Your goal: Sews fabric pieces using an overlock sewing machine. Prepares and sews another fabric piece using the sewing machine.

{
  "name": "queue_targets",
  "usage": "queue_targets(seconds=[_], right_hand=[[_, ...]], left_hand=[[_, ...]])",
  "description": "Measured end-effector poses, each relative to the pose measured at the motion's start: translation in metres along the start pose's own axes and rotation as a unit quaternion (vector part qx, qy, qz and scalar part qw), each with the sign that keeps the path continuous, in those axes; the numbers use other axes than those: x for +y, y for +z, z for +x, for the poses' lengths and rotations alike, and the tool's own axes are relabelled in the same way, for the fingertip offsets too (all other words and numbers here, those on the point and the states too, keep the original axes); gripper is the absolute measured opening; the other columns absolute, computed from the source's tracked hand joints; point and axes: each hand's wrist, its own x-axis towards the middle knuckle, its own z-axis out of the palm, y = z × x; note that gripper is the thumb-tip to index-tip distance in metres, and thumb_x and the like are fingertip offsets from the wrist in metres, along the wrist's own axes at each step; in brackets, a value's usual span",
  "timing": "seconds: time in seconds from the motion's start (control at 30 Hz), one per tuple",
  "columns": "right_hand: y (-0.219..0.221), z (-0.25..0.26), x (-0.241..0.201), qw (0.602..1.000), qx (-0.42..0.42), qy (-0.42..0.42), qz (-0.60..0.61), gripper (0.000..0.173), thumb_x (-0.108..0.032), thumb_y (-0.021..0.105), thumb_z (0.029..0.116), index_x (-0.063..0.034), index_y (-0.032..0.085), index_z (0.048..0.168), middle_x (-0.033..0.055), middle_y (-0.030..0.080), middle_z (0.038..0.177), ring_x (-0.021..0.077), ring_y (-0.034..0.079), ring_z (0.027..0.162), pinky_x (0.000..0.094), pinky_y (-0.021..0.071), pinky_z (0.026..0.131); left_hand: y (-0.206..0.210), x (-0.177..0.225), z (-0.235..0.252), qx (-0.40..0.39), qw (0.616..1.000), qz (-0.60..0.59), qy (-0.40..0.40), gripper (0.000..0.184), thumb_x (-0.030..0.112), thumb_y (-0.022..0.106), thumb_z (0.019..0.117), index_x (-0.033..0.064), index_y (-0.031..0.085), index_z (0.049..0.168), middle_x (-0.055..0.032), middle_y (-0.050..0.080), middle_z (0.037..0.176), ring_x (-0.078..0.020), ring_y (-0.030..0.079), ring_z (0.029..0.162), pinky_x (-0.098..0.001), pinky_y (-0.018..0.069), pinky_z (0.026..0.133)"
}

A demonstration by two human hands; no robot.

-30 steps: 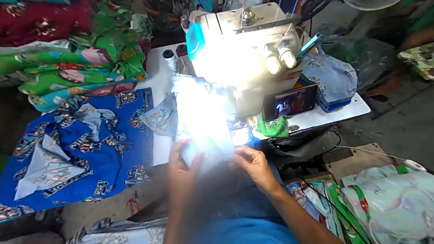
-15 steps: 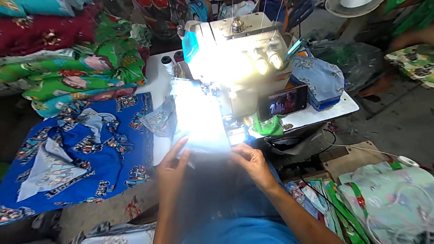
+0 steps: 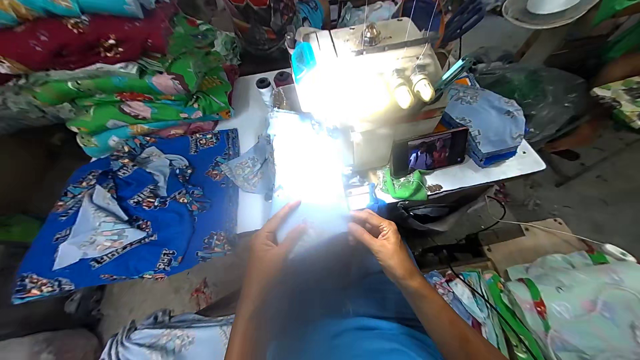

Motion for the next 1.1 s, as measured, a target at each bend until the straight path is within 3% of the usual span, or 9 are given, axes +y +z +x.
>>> queue_targets(seconds=[0.37, 0.5, 0.63, 0.67, 0.7, 0.8, 0.87, 1.0, 1.1], right_hand=[[-0.002, -0.010, -0.011, 0.986, 0.009, -0.110, -0.125, 0.029, -0.005, 0.061, 0.0974, 0.0046, 0.066, 0.124, 0.0052, 0.068, 0.097, 0.0062, 0.066, 0.078, 0.0197, 0.0588, 0.071], [0.002, 0.011, -0.013, 0.979, 0.010, -0.131, -0.158, 0.023, -0.008, 0.062, 0.0979, 0.0008, 0.073, 0.116, 0.0065, 0.068, 0.104, 0.0052, 0.066, 0.081, 0.0184, 0.0588, 0.073], [0.009, 0.046, -0.023, 0.967, 0.028, -0.160, -0.197, 0.021, -0.011, 0.063, 0.0983, -0.0044, 0.075, 0.114, 0.0036, 0.066, 0.098, 0.0043, 0.064, 0.080, 0.0180, 0.0569, 0.072], [0.011, 0.054, -0.026, 0.961, 0.034, -0.169, -0.216, 0.021, -0.012, 0.063, 0.0984, -0.0059, 0.075, 0.115, 0.0024, 0.065, 0.098, 0.0035, 0.064, 0.081, 0.0175, 0.0564, 0.071], [0.013, 0.061, -0.029, 0.953, 0.041, -0.180, -0.239, 0.021, -0.012, 0.063, 0.0985, -0.0063, 0.075, 0.115, 0.0025, 0.065, 0.100, 0.0038, 0.064, 0.083, 0.0179, 0.0561, 0.071], [0.017, 0.076, -0.037, 0.899, 0.053, -0.246, -0.358, 0.023, -0.006, 0.062, 0.0987, -0.0032, 0.074, 0.118, 0.0079, 0.062, 0.101, 0.0118, 0.061, 0.088, 0.0230, 0.0526, 0.075], [0.019, 0.082, -0.040, 0.854, 0.061, -0.267, -0.442, 0.030, 0.000, 0.061, 0.0961, -0.0062, 0.073, 0.123, 0.0123, 0.059, 0.102, 0.0193, 0.060, 0.086, 0.0293, 0.0530, 0.070], [0.023, 0.082, -0.042, 0.811, 0.079, -0.252, -0.522, 0.040, 0.001, 0.060, 0.0970, -0.0138, 0.069, 0.133, 0.0160, 0.055, 0.106, 0.0254, 0.061, 0.080, 0.0366, 0.0529, 0.062], [0.022, 0.078, -0.038, 0.802, 0.075, -0.241, -0.541, 0.041, -0.001, 0.060, 0.0973, -0.0146, 0.068, 0.135, 0.0155, 0.056, 0.102, 0.0266, 0.061, 0.072, 0.0395, 0.0517, 0.057]], left_hand=[[0.002, 0.024, -0.003, -0.003, 1.000, -0.008, -0.022, 0.059, 0.008, 0.073, 0.0892, 0.0084, 0.056, 0.146, -0.0006, 0.071, 0.124, -0.0047, 0.071, 0.101, -0.0208, 0.0594, 0.087], [-0.007, 0.028, 0.024, 0.017, 0.998, -0.007, -0.066, 0.062, 0.007, 0.073, 0.0882, 0.0195, 0.056, 0.147, 0.0006, 0.073, 0.117, -0.0054, 0.072, 0.088, -0.0219, 0.0613, 0.073], [-0.019, 0.030, 0.059, 0.005, 0.998, 0.018, -0.053, 0.061, 0.011, 0.070, 0.0945, 0.0307, 0.052, 0.149, 0.0052, 0.068, 0.119, 0.0021, 0.060, 0.070, -0.0129, 0.0477, 0.054], [-0.021, 0.030, 0.066, -0.002, 0.999, 0.015, -0.038, 0.062, 0.011, 0.069, 0.0951, 0.0323, 0.051, 0.150, 0.0056, 0.066, 0.120, 0.0025, 0.059, 0.070, -0.0129, 0.0477, 0.055], [-0.023, 0.030, 0.072, -0.015, 0.999, 0.002, -0.030, 0.063, 0.011, 0.068, 0.0958, 0.0327, 0.048, 0.152, 0.0052, 0.065, 0.128, 0.0005, 0.065, 0.085, -0.0160, 0.0549, 0.065], [-0.019, 0.029, 0.097, -0.001, 0.997, -0.053, -0.048, 0.065, -0.001, 0.064, 0.0955, 0.0244, 0.048, 0.153, -0.0009, 0.061, 0.139, -0.0069, 0.068, 0.102, -0.0225, 0.0589, 0.077], [-0.018, 0.025, 0.117, 0.027, 0.996, -0.066, -0.060, 0.062, -0.001, 0.064, 0.0954, 0.0193, 0.049, 0.152, -0.0026, 0.060, 0.141, -0.0070, 0.068, 0.103, -0.0214, 0.0581, 0.075], [-0.019, 0.016, 0.138, 0.060, 0.993, -0.072, -0.075, 0.058, 0.005, 0.065, 0.0981, 0.0194, 0.048, 0.152, -0.0030, 0.061, 0.137, -0.0026, 0.066, 0.089, -0.0158, 0.0521, 0.063], [-0.016, 0.009, 0.146, 0.082, 0.993, -0.062, -0.058, 0.060, 0.008, 0.066, 0.0985, 0.0160, 0.044, 0.154, -0.0044, 0.062, 0.128, 0.0003, 0.055, 0.069, -0.0134, 0.0400, 0.051]])
